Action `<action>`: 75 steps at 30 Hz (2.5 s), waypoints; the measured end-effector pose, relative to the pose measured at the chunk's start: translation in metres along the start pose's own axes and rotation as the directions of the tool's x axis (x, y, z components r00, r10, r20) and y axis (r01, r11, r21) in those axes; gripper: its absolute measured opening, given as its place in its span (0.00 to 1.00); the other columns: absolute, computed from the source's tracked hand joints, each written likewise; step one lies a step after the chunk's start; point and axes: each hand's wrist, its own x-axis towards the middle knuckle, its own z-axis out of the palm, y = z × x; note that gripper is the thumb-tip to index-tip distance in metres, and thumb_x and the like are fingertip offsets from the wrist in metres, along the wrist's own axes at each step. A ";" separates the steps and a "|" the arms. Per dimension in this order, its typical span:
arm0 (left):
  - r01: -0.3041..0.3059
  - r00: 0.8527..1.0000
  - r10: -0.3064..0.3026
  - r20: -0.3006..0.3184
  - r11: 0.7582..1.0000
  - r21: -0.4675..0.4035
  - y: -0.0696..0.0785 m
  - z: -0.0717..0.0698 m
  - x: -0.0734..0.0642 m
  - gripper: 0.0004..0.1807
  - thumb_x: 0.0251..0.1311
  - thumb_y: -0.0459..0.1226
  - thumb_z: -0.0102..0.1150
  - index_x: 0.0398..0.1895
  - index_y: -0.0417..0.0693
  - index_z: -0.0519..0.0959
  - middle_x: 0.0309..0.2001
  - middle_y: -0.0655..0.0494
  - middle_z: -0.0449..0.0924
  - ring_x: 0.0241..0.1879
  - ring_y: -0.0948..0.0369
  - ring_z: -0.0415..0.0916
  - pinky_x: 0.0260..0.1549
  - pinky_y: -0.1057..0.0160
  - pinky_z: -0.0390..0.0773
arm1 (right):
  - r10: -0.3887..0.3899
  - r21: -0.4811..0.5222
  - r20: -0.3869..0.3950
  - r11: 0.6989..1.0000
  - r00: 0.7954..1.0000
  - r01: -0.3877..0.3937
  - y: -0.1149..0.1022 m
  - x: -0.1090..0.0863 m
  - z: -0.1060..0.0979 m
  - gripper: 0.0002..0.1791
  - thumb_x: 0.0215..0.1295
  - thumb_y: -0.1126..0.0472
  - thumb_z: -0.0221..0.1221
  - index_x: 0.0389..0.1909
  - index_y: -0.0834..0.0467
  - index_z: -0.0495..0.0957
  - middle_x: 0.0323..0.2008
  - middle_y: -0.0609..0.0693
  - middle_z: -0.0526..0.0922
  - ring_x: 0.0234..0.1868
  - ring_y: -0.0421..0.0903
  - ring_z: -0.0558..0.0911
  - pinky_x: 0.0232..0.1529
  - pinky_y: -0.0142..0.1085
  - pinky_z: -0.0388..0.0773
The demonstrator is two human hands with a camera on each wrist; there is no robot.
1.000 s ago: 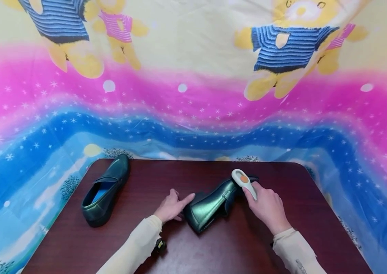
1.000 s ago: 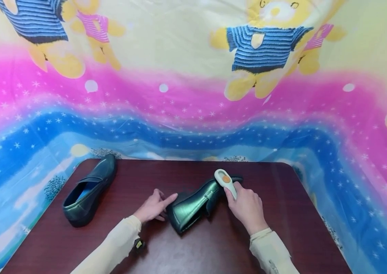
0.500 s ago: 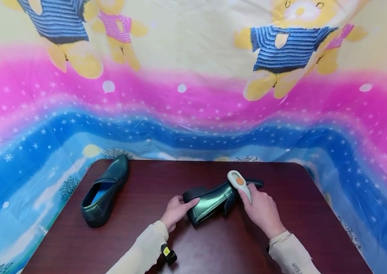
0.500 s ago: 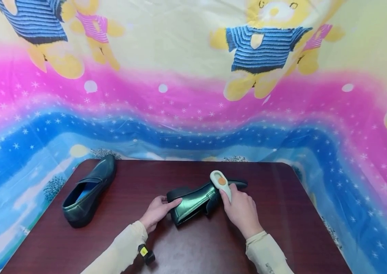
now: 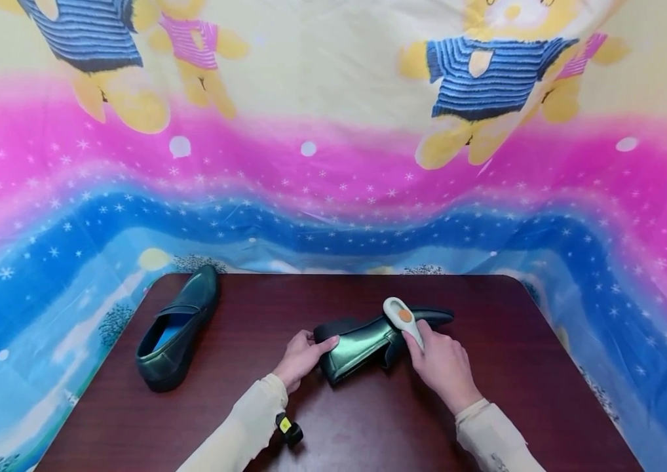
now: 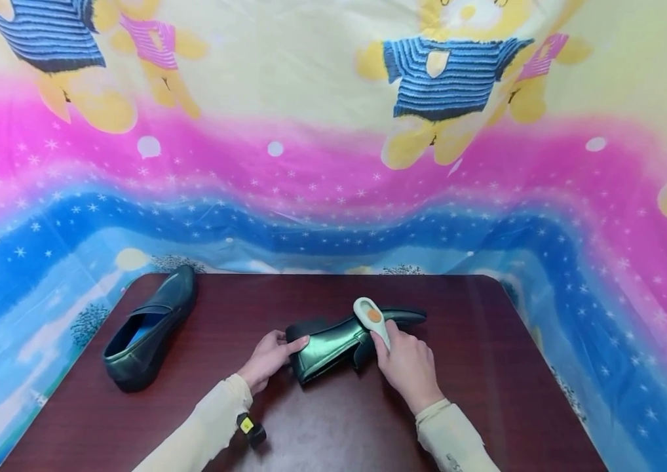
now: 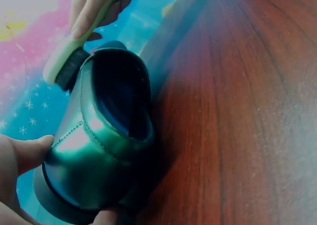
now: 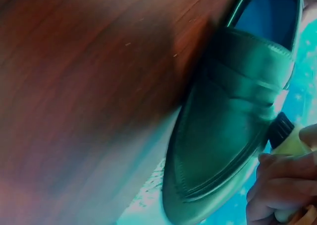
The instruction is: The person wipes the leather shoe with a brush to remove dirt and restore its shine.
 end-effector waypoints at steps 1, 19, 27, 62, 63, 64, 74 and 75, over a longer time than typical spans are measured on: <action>0.003 1.000 -0.003 0.001 1.000 0.002 0.001 0.000 0.000 0.39 0.59 0.60 0.70 0.56 0.35 0.74 0.53 0.44 0.81 0.51 0.53 0.78 0.49 0.54 0.79 | 0.010 0.000 -0.004 1.000 1.000 -0.010 0.005 0.000 -0.001 0.15 0.76 0.48 0.58 0.46 0.57 0.75 0.17 0.51 0.72 0.15 0.49 0.70 0.16 0.41 0.63; 0.060 0.997 -0.051 0.058 0.984 -0.170 0.005 -0.007 0.005 0.43 0.59 0.60 0.70 0.59 0.31 0.74 0.55 0.41 0.79 0.47 0.51 0.82 0.53 0.52 0.79 | 0.220 0.029 -0.023 0.975 0.975 -0.219 0.080 -0.010 -0.016 0.21 0.80 0.46 0.50 0.41 0.61 0.71 0.17 0.54 0.71 0.17 0.52 0.71 0.18 0.44 0.63; 0.004 0.996 0.023 0.092 0.960 -0.281 0.001 0.002 0.009 0.42 0.65 0.59 0.66 0.67 0.38 0.64 0.61 0.39 0.75 0.48 0.56 0.82 0.48 0.51 0.84 | 0.211 0.056 -0.005 0.976 0.978 -0.210 0.064 -0.003 -0.016 0.21 0.80 0.46 0.50 0.47 0.63 0.72 0.21 0.56 0.76 0.20 0.54 0.75 0.20 0.46 0.68; -0.077 0.996 0.091 0.022 0.931 -0.358 0.003 0.010 0.024 0.34 0.68 0.62 0.60 0.64 0.50 0.66 0.53 0.48 0.77 0.39 0.59 0.79 0.34 0.60 0.79 | 0.054 -0.044 0.048 0.998 0.997 -0.052 -0.013 0.010 -0.018 0.17 0.74 0.46 0.59 0.44 0.58 0.78 0.15 0.50 0.71 0.14 0.47 0.67 0.15 0.41 0.61; -0.079 0.996 0.092 0.021 0.930 -0.358 0.003 0.010 0.024 0.34 0.68 0.62 0.60 0.64 0.50 0.66 0.53 0.47 0.77 0.39 0.59 0.79 0.34 0.60 0.79 | 0.060 -0.045 0.045 0.997 0.997 -0.058 -0.011 0.010 -0.020 0.17 0.74 0.47 0.59 0.45 0.58 0.79 0.15 0.50 0.72 0.14 0.48 0.67 0.15 0.42 0.61; -0.082 0.995 0.095 0.019 0.931 -0.357 0.004 0.010 0.024 0.35 0.67 0.62 0.60 0.64 0.50 0.66 0.53 0.47 0.77 0.39 0.59 0.79 0.34 0.60 0.79 | 0.064 -0.043 0.042 0.997 0.997 -0.062 -0.009 0.011 -0.022 0.17 0.74 0.47 0.59 0.45 0.59 0.79 0.16 0.51 0.72 0.15 0.48 0.68 0.15 0.42 0.62; -0.069 0.996 0.084 0.025 0.930 -0.361 0.007 0.009 0.023 0.34 0.69 0.62 0.58 0.63 0.47 0.65 0.52 0.47 0.75 0.41 0.58 0.78 0.35 0.60 0.79 | -0.027 0.068 0.055 0.997 0.998 0.024 -0.039 0.004 -0.013 0.17 0.77 0.47 0.58 0.48 0.58 0.76 0.16 0.46 0.69 0.15 0.43 0.66 0.17 0.38 0.61; -0.071 0.996 0.085 0.024 0.929 -0.362 0.007 0.008 0.023 0.34 0.69 0.62 0.58 0.63 0.47 0.65 0.52 0.48 0.75 0.40 0.59 0.78 0.34 0.60 0.79 | -0.056 0.087 0.060 0.995 0.997 0.050 -0.045 0.003 -0.011 0.16 0.76 0.48 0.59 0.48 0.57 0.76 0.17 0.45 0.69 0.15 0.42 0.66 0.17 0.38 0.62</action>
